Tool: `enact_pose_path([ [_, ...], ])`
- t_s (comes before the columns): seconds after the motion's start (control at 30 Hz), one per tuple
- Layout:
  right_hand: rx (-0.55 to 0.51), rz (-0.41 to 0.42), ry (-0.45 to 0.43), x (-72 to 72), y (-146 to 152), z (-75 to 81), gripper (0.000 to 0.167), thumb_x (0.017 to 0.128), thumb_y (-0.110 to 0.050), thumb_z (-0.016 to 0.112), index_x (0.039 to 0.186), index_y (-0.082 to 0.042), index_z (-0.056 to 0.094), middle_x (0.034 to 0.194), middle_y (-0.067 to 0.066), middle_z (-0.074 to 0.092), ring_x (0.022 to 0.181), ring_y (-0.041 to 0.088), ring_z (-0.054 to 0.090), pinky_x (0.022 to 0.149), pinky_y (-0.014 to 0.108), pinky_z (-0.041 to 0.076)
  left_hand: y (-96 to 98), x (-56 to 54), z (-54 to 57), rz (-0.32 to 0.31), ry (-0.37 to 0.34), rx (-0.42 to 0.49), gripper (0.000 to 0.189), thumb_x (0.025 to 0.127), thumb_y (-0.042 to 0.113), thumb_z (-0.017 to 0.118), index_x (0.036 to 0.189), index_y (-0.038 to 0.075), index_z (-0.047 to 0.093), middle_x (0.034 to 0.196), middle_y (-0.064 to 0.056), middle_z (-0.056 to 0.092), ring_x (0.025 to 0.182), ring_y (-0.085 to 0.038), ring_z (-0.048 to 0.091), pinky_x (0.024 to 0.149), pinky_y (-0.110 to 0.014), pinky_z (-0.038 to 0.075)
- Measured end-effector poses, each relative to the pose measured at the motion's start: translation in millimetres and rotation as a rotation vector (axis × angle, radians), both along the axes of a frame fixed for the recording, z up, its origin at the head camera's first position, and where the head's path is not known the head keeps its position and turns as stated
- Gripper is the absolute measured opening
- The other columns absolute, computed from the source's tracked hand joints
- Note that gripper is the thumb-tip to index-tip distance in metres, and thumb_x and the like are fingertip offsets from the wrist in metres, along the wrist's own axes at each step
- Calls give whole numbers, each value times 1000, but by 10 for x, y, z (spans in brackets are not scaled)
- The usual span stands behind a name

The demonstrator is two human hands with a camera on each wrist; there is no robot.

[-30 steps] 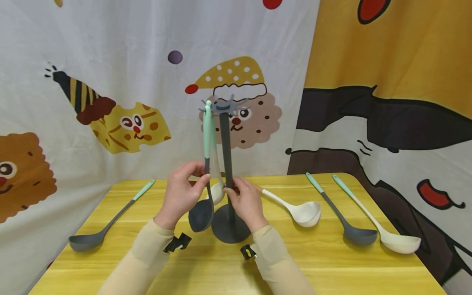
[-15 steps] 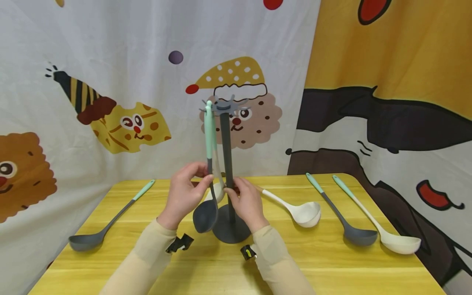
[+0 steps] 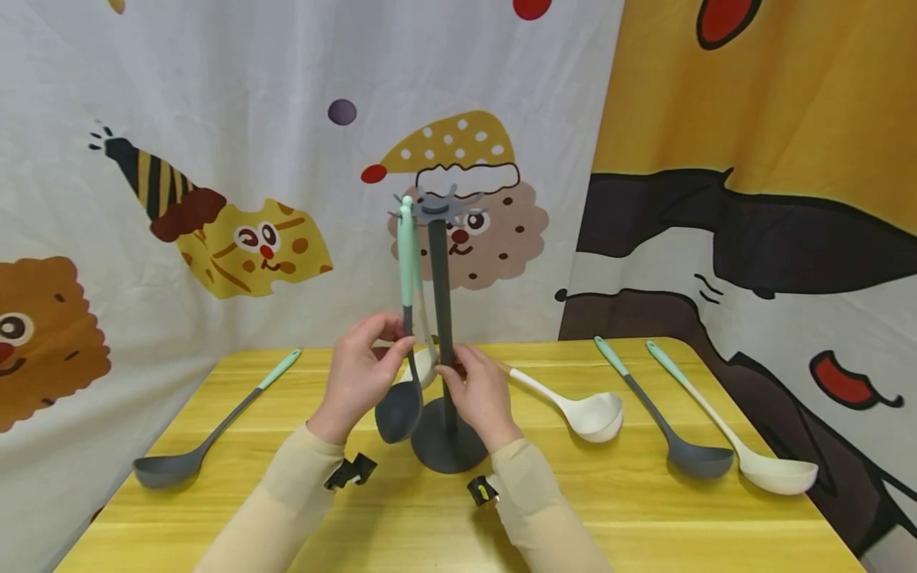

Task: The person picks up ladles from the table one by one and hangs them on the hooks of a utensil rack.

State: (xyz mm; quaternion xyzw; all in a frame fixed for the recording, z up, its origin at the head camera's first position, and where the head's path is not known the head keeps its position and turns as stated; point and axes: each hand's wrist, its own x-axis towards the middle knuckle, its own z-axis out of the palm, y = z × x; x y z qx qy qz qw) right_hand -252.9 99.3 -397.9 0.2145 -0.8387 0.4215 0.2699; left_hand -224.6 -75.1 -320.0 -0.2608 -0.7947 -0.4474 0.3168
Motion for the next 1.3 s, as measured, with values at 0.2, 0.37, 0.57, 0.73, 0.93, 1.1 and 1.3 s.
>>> enact_pose_path([
  [0.2,-5,-1,-17,1,2,1,20,91,-13,73,108,-5,69,96,6,67,83,21,67,74,39,58,-11,8,-16,-1,-6,-14,16,86,1,75,100,3,68,90,-7,65,84,-19,67,68,-31,59],
  [0.37,2,-6,-13,2,-1,-2,18,91,-13,73,107,-7,69,96,7,66,83,21,67,74,39,57,-36,11,-56,-29,3,-12,21,87,3,76,107,3,69,94,-7,66,85,-17,67,70,-31,59],
  [0.57,0,-4,-12,-14,-7,-10,19,90,-12,74,106,-4,69,94,7,66,82,21,67,73,39,58,-108,26,-103,-47,18,-19,33,89,7,74,121,2,65,108,-10,67,95,-20,66,80,-33,58],
  [0.73,-4,-3,-2,-21,-6,-5,18,89,-11,75,104,-5,70,92,6,66,80,19,67,71,37,57,-248,16,-155,36,64,-109,45,90,12,74,131,0,60,122,-16,64,110,-28,62,93,-44,52],
  [0.93,-7,-3,-20,-4,4,19,17,89,-13,75,105,-8,71,91,5,66,79,19,66,71,38,57,-488,-25,-261,119,30,-218,61,90,21,74,142,-1,50,142,-19,52,130,-35,49,107,-51,39],
  [1.1,-5,-5,-40,-5,9,25,16,90,-13,74,105,-8,71,93,5,66,80,20,67,72,38,57,-645,-38,-368,148,-40,-275,69,91,28,72,147,0,42,150,-20,43,138,-38,38,112,-56,29],
  [1.3,-6,2,-56,4,-3,45,15,90,-14,74,104,-8,70,92,5,66,80,19,66,72,37,57,-771,-28,-475,178,-89,-342,78,93,35,68,153,1,32,156,-19,34,143,-38,28,115,-57,20],
])
